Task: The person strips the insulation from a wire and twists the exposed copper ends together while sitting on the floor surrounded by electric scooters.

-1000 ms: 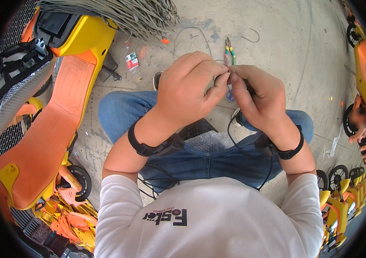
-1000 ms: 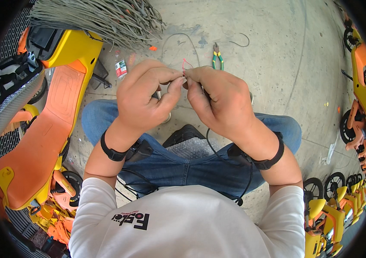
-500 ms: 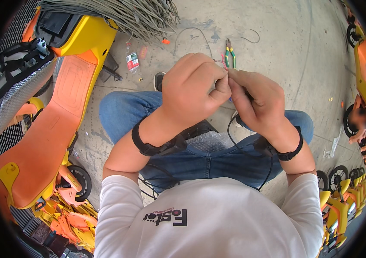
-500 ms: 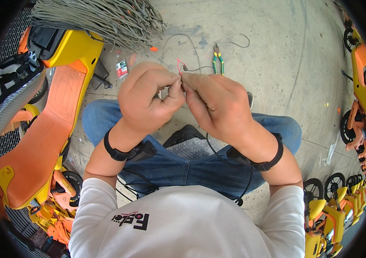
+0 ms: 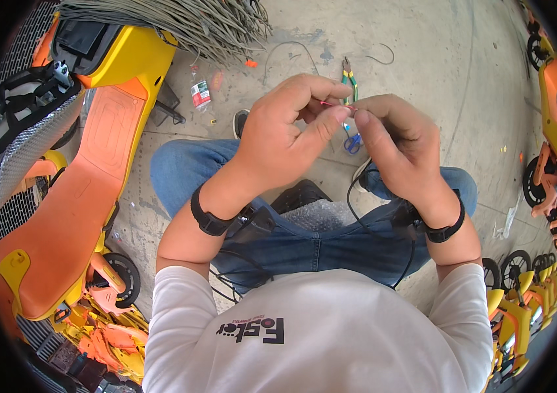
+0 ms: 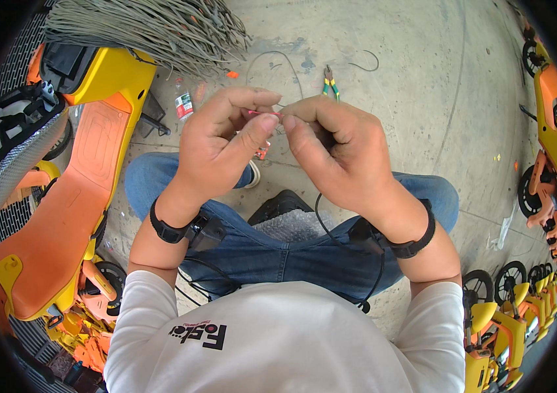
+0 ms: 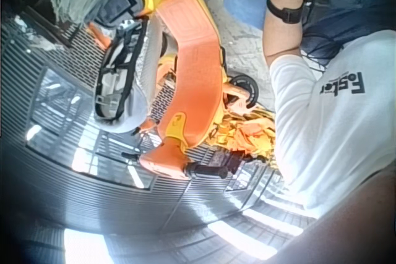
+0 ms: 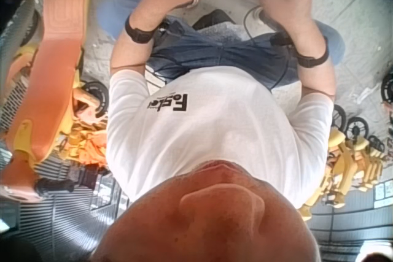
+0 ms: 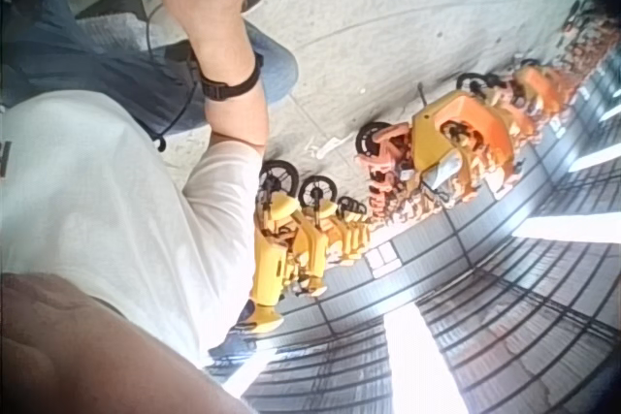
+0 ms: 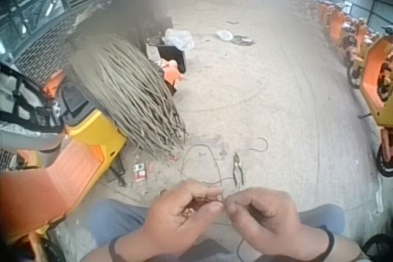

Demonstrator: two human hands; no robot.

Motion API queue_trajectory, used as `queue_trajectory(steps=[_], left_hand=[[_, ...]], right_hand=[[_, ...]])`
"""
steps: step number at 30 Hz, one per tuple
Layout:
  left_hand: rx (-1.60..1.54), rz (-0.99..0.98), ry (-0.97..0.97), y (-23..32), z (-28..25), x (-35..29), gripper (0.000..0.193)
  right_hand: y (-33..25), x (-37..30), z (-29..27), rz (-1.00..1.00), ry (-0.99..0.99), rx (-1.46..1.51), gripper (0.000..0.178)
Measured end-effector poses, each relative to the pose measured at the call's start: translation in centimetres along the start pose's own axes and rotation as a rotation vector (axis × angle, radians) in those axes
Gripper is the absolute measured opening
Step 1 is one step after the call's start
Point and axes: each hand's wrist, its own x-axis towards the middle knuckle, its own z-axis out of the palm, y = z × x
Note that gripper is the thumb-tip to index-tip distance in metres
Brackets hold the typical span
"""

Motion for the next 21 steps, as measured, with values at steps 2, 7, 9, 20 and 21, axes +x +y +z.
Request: queue_trajectory(steps=[2, 7, 9, 20, 21], left_hand=[[0.113, 0.06, 0.008, 0.0, -0.3, 0.1, 0.02], [0.315, 0.125, 0.104, 1.4, -0.2, 0.2, 0.007], [0.254, 0.149, 0.132, 1.3, -0.4, 0.2, 0.006], [0.099, 0.097, 0.211, 0.2, 0.0, 0.4, 0.017], [0.242, 0.223, 0.37, 0.4, 0.1, 0.7, 0.016]], right_hand=[[-0.1, 0.1, 0.0, -0.013, 0.037, -0.055, 0.007], [0.0, 0.2, 0.0, -0.131, 0.063, -0.173, 0.007], [0.1, 0.2, 0.0, -0.128, 0.041, -0.164, 0.007], [-1.7, 0.3, -0.7, 0.385, -0.13, 0.411, 0.011], [-1.4, 0.3, -0.6, 0.361, -0.101, 0.394, 0.01]])
